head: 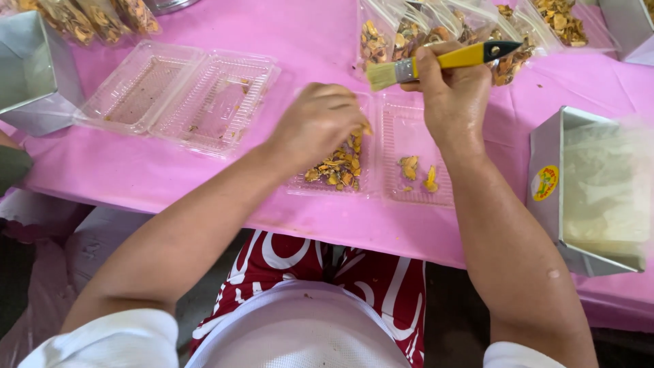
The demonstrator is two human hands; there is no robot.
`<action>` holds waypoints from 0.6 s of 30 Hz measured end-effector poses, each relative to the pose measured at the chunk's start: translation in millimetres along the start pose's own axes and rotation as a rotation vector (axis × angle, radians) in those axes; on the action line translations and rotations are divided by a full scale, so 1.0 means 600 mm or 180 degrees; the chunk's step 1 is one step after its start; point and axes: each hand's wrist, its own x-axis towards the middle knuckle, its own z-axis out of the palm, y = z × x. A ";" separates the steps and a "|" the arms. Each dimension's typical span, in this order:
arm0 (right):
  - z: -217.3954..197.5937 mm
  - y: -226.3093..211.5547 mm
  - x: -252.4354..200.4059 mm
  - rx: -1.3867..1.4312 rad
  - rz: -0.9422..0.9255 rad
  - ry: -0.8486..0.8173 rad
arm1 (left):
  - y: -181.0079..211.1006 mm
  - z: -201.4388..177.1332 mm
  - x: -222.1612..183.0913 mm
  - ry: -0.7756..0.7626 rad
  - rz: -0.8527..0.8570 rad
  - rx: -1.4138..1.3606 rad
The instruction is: Packaging dried food pieces into plastic containers and arranging them using a brush
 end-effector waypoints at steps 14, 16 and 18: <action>-0.002 0.019 -0.003 -0.0267 -0.0057 -0.0049 | 0.004 0.002 0.032 -0.1876 -0.1238 0.0415; 0.004 0.013 -0.008 -0.0264 -0.0104 -0.0074 | -0.010 -0.016 0.021 -0.2179 -0.1709 0.0532; 0.010 -0.002 -0.012 -0.0446 -0.0122 -0.0237 | -0.010 -0.030 0.016 -0.3115 -0.2537 0.0763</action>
